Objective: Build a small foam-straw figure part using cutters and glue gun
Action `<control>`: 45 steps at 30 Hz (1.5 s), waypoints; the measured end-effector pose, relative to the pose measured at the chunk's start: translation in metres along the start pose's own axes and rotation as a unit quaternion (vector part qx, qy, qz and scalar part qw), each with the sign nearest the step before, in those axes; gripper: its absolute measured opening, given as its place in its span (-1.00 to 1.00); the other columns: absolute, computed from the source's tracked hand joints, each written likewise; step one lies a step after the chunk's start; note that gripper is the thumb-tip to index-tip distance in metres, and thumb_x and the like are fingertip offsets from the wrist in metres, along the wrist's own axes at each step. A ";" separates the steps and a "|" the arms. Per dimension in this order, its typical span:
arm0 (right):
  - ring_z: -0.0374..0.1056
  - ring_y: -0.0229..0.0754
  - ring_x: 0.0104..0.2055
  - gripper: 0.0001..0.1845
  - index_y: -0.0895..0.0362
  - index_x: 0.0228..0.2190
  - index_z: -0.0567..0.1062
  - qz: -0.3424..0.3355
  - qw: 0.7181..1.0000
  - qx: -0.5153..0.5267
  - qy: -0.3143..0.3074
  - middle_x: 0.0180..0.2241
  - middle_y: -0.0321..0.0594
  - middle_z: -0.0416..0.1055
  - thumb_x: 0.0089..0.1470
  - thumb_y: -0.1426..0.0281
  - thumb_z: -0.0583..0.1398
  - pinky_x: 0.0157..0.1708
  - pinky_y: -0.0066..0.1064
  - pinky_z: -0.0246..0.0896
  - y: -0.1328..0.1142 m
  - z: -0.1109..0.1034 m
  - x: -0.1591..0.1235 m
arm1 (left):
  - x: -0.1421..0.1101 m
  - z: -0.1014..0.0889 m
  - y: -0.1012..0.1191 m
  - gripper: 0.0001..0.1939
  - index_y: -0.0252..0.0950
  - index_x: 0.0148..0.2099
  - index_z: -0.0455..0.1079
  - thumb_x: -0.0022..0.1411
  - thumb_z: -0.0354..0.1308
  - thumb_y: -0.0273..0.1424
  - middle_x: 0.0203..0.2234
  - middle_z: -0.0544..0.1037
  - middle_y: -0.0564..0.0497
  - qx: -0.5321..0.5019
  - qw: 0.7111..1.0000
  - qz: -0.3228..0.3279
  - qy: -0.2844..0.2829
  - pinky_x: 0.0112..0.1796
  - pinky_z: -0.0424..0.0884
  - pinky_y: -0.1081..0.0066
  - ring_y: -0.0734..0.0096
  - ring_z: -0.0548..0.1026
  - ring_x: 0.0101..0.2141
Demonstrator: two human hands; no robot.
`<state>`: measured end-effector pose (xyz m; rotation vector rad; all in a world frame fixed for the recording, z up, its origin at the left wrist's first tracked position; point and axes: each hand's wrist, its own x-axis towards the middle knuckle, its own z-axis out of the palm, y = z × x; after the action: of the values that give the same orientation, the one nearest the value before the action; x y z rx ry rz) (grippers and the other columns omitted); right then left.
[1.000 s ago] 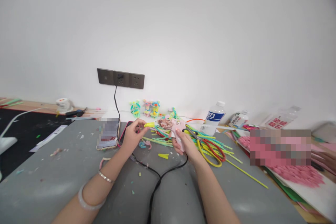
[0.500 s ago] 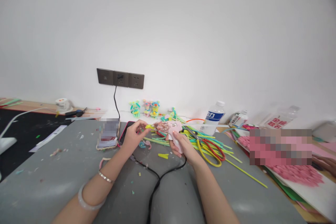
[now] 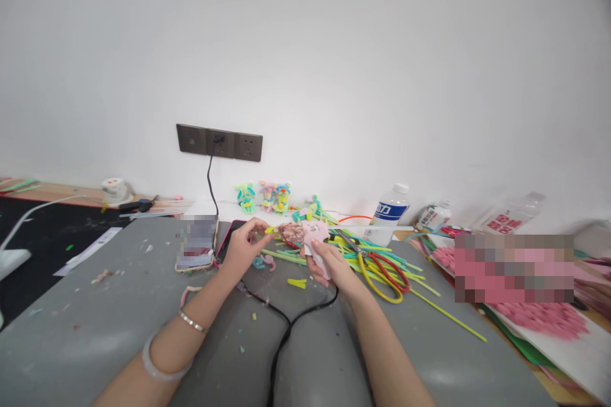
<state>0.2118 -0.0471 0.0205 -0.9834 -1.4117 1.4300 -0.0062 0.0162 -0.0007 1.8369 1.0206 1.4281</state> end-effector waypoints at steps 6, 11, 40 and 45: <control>-0.08 -0.42 -0.78 -0.43 0.17 -0.39 0.39 0.002 1.000 -0.001 0.015 -0.73 -0.50 0.09 0.07 -0.13 0.11 -0.72 -0.49 -0.30 -0.001 0.000 -0.001 | 0.000 0.000 -0.001 -0.81 -0.27 -0.30 0.39 0.11 0.24 -0.27 -0.46 0.47 0.08 -0.017 1.000 -0.012 0.006 -0.50 0.36 0.51 0.46 0.42 -0.48; -0.07 -0.41 -0.78 -0.44 0.16 -0.39 0.39 -0.003 1.000 -0.005 0.025 -0.73 -0.49 0.10 0.10 -0.12 0.09 -0.72 -0.48 -0.31 0.003 -0.003 0.000 | -0.001 -0.001 0.002 -0.81 -0.27 -0.30 0.38 0.12 0.24 -0.27 -0.44 0.46 0.08 -0.025 0.999 -0.022 0.020 -0.52 0.40 0.52 0.48 0.40 -0.48; -0.08 -0.39 -0.79 -0.42 0.15 -0.34 0.38 -0.036 0.994 0.026 0.101 -0.74 -0.50 0.09 0.02 -0.15 0.13 -0.71 -0.46 -0.36 0.006 -0.008 0.006 | -0.001 -0.001 0.001 -0.79 -0.27 -0.30 0.39 0.12 0.25 -0.24 -0.46 0.46 0.09 -0.026 0.999 -0.022 0.019 -0.51 0.37 0.50 0.48 0.39 -0.51; -0.26 -0.41 -0.77 -0.51 0.09 -0.31 0.37 -0.072 0.982 0.151 0.086 -0.69 -0.53 -0.02 0.11 -0.08 0.02 -0.70 -0.46 -0.26 -0.018 0.008 0.000 | 0.000 0.000 0.000 -0.82 -0.27 -0.30 0.39 0.12 0.23 -0.27 -0.47 0.49 0.08 -0.010 1.000 -0.020 -0.003 -0.49 0.35 0.50 0.45 0.44 -0.47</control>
<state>0.2051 -0.0502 0.0391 -0.7745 -1.0799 1.3678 -0.0063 0.0163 -0.0004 1.7962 1.0304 1.4044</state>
